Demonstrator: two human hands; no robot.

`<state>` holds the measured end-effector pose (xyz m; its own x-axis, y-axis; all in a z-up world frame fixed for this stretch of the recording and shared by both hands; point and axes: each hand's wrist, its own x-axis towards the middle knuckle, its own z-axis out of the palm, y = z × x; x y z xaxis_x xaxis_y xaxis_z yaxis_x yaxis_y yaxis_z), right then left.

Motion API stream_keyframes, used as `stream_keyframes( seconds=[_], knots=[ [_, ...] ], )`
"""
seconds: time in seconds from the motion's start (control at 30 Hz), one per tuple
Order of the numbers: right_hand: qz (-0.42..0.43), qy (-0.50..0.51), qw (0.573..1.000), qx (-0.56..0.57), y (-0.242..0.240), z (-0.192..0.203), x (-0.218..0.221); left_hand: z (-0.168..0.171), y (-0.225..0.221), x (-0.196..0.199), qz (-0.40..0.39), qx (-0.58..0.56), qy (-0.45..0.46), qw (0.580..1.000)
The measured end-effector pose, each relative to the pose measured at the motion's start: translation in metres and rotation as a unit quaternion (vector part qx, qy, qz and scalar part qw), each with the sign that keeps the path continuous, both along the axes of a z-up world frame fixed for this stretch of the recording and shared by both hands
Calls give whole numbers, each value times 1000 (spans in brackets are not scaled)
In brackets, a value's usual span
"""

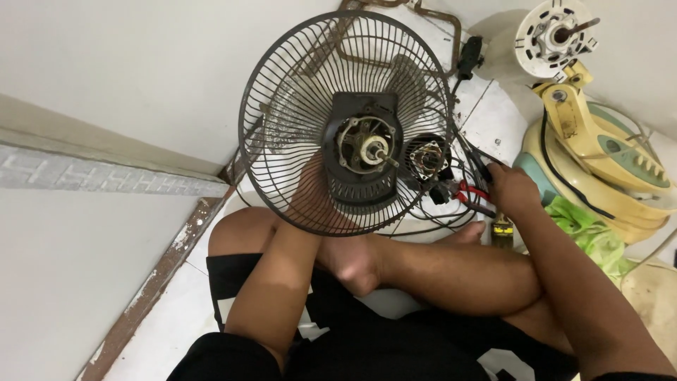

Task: The person disassembles the electric fan and uses a brush to clean its parts.

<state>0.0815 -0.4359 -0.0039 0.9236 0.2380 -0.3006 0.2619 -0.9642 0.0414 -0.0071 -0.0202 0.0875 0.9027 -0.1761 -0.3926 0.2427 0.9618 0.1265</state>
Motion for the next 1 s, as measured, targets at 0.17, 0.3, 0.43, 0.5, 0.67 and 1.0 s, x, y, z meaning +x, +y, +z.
stream_keyframes(
  seconds=[0.17, 0.3, 0.43, 0.5, 0.67, 1.0],
  knots=[
    [-17, 2, 999, 32, -14, -13, -2, -5, -1, -2, 13, 13, -17, 1000],
    [9, -58, 992, 111, -18, -18, 0, -21, 5, -1, 42, 36, -56, 997],
    [-5, -42, 998, 50, -12, -5, -3, -45, 10, 1, 48, 34, -78, 995],
    [-3, -45, 998, 40, -11, -3, -5, -52, 11, 2, 55, 50, -64, 995],
    [55, -132, 983, 117, -10, -5, -4, -39, 10, 2, 42, 8, -88, 995],
    [18, -26, 999, 24, -8, -3, 1, -40, 11, 2, 46, 22, -94, 994]
  ],
)
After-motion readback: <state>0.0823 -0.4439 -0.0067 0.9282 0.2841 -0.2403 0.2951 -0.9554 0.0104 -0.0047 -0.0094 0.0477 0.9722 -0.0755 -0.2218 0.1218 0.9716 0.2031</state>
